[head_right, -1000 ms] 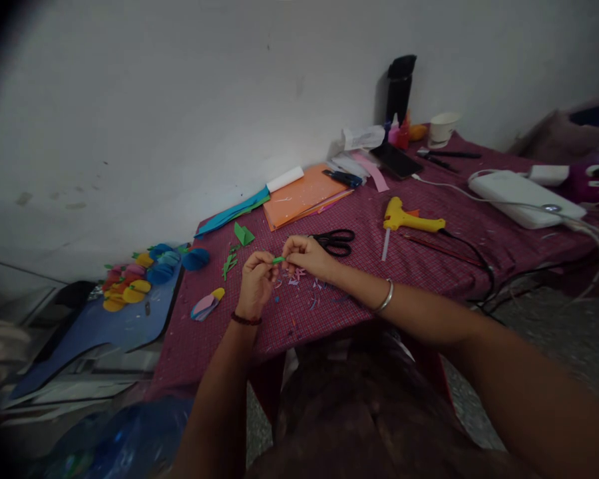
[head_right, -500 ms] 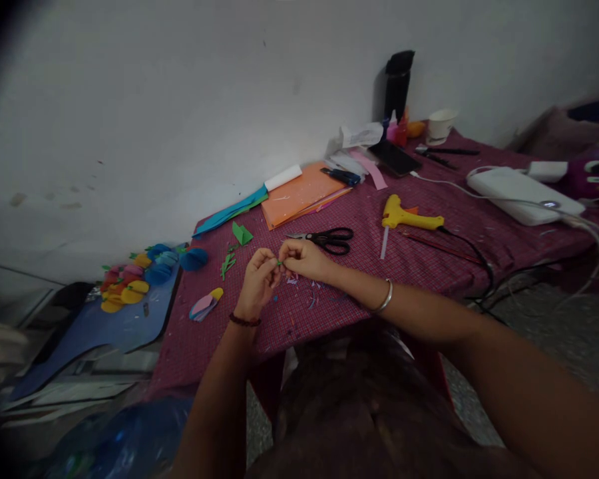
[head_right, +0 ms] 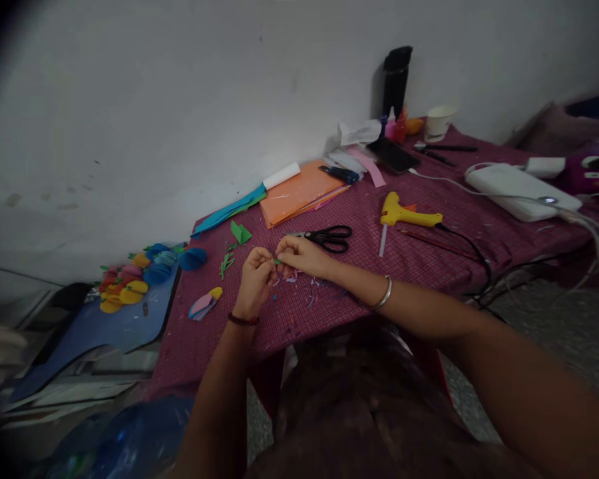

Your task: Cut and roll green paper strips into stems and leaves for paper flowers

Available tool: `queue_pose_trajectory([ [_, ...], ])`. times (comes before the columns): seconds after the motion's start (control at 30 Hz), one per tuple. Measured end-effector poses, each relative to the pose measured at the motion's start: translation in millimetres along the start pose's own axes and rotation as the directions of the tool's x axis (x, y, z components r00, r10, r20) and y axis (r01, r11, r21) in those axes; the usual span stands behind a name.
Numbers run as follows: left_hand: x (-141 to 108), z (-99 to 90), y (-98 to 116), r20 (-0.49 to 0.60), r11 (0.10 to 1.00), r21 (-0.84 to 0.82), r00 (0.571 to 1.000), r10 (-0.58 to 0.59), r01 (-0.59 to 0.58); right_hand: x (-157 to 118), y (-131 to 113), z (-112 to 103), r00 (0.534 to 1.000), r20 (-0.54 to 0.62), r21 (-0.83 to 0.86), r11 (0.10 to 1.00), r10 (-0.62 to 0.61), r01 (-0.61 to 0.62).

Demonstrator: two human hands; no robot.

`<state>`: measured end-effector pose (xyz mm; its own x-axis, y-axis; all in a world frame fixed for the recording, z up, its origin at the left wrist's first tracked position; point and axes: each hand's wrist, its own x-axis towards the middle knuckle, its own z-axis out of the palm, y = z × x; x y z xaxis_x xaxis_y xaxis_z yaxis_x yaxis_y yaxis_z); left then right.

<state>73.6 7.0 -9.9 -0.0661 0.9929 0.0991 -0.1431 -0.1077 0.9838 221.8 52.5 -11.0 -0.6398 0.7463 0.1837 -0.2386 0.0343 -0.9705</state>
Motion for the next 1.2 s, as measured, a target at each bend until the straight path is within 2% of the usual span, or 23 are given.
queue_pose_trajectory([
  [0.13,-1.6,0.9,2.2,0.019,0.998,0.057,1.0,0.001,-0.002,2.9,5.3,-1.0,1.0,-0.002,-0.069,0.998,0.005,-0.005],
  [0.3,-3.0,0.4,5.3,-0.024,0.978,0.189,0.995,0.1,-0.093,5.2,8.2,-3.3,0.993,0.045,-0.102,0.989,0.111,-0.106],
  [0.37,-2.3,0.1,6.5,-0.065,0.985,0.136,0.991,0.116,-0.107,4.6,8.0,-4.1,0.987,0.072,-0.12,0.984,0.144,-0.135],
  [0.47,0.0,-1.5,8.4,-0.104,0.994,-0.057,0.991,0.082,-0.088,2.9,7.2,-5.2,0.989,0.069,-0.101,0.987,0.13,-0.123],
  [0.53,1.8,-3.5,9.4,-0.063,0.985,-0.167,0.998,0.029,-0.039,1.7,6.5,-5.8,0.991,0.089,-0.019,0.995,0.096,-0.094],
  [0.6,2.8,-5.8,9.2,0.032,0.973,-0.226,0.999,-0.041,0.047,0.6,5.8,-6.4,0.983,0.163,0.103,0.99,0.084,-0.101],
  [0.7,1.7,-8.2,6.7,0.197,0.96,-0.223,0.972,-0.127,0.171,-0.4,6.3,-7.6,0.939,0.325,0.249,0.948,0.11,-0.197],
  [0.8,-0.9,-8.6,3.4,0.294,0.964,-0.186,0.947,-0.131,0.191,-0.8,8.6,-9.4,0.898,0.425,0.32,0.908,0.117,-0.27],
  [0.9,-2.1,-7.1,0.7,0.283,0.971,-0.19,0.955,-0.09,0.148,-1.0,11.2,-11.3,0.884,0.456,0.369,0.883,0.101,-0.291],
  [1.07,-0.1,-4.4,-2.4,0.165,0.98,-0.193,0.986,-0.015,0.048,-0.7,13.1,-9.9,0.887,0.442,0.367,0.877,0.13,-0.312],
  [1.13,1.1,-4.3,-2.6,0.122,0.981,-0.191,0.992,0.006,0.018,-0.2,12.0,-7.9,0.924,0.358,0.34,0.902,0.137,-0.266],
  [1.2,2.2,-4.6,-2.2,0.072,0.982,-0.191,0.997,0.024,-0.01,0.1,9.5,-6.2,0.968,0.226,0.282,0.944,0.11,-0.173],
])
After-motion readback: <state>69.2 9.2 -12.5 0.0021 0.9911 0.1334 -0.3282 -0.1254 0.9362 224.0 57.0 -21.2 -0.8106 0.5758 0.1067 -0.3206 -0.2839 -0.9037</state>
